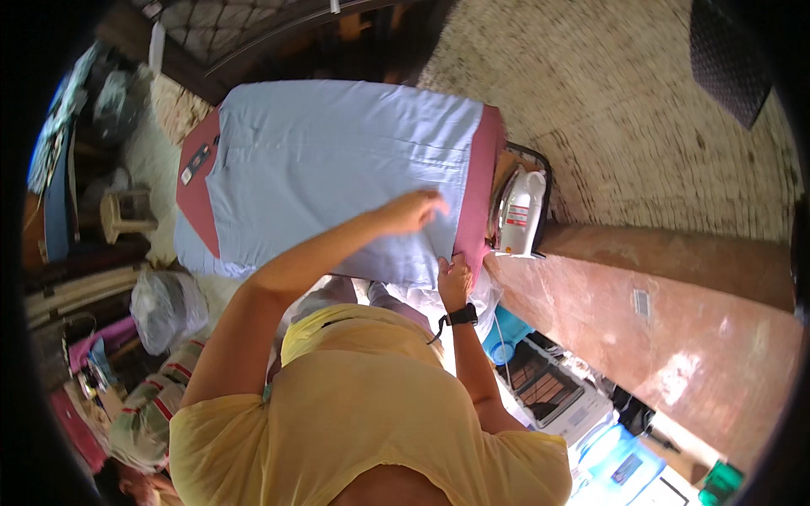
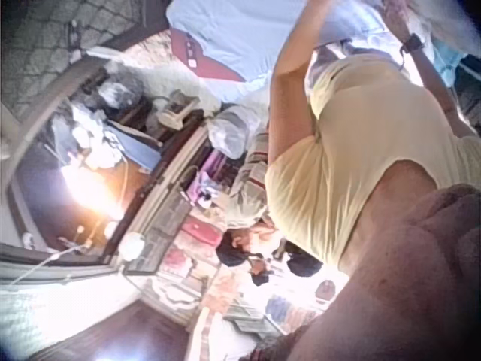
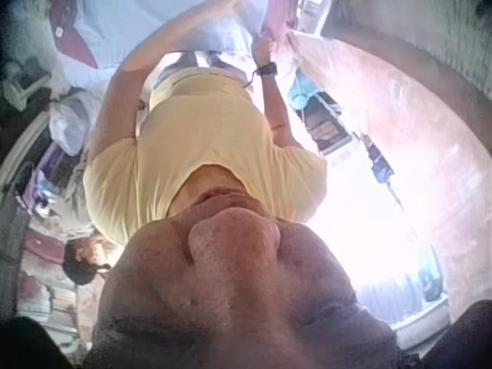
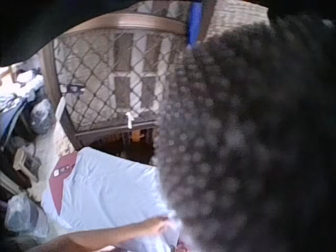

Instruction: The person irons a blue shirt on an ironing board by moving the iron across various sections of the garment's fabric.

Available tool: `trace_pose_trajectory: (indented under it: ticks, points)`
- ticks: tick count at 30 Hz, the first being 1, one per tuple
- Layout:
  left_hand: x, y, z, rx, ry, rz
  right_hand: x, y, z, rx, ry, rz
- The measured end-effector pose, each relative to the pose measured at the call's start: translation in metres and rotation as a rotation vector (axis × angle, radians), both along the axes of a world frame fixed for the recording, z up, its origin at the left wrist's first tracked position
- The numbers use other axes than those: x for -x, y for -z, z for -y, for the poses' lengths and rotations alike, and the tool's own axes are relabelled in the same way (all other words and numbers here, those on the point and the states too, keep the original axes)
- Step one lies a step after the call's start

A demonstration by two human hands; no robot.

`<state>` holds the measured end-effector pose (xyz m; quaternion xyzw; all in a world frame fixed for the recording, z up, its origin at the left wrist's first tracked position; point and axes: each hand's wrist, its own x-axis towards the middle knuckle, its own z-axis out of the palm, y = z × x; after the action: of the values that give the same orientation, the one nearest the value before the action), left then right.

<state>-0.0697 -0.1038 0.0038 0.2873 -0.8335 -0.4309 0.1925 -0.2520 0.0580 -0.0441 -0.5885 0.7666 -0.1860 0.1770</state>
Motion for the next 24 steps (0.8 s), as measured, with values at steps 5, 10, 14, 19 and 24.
trace_pose_trajectory:
  ticks: [5, 10, 14, 19, 24]
  points:
    - [0.054, 0.006, 0.094, 0.535, 0.041, 0.335, -0.002, 0.002, -0.024, 0.162, 0.147, 0.234]
    - [0.079, 0.02, 0.114, 0.485, 0.076, 0.361, -0.003, 0.0, -0.042, 0.16, 0.172, 0.084]
    - [0.088, 0.022, 0.109, 0.384, 0.032, 0.26, 0.001, 0.004, -0.052, 0.127, 0.27, 0.168]
    - [0.085, 0.026, 0.039, 0.474, -0.277, 0.232, 0.004, -0.005, -0.038, 0.225, 0.277, -0.045]
    - [0.051, 0.034, -0.019, 0.593, -0.043, 0.342, 0.072, -0.035, 0.064, 0.476, 0.236, -0.622]
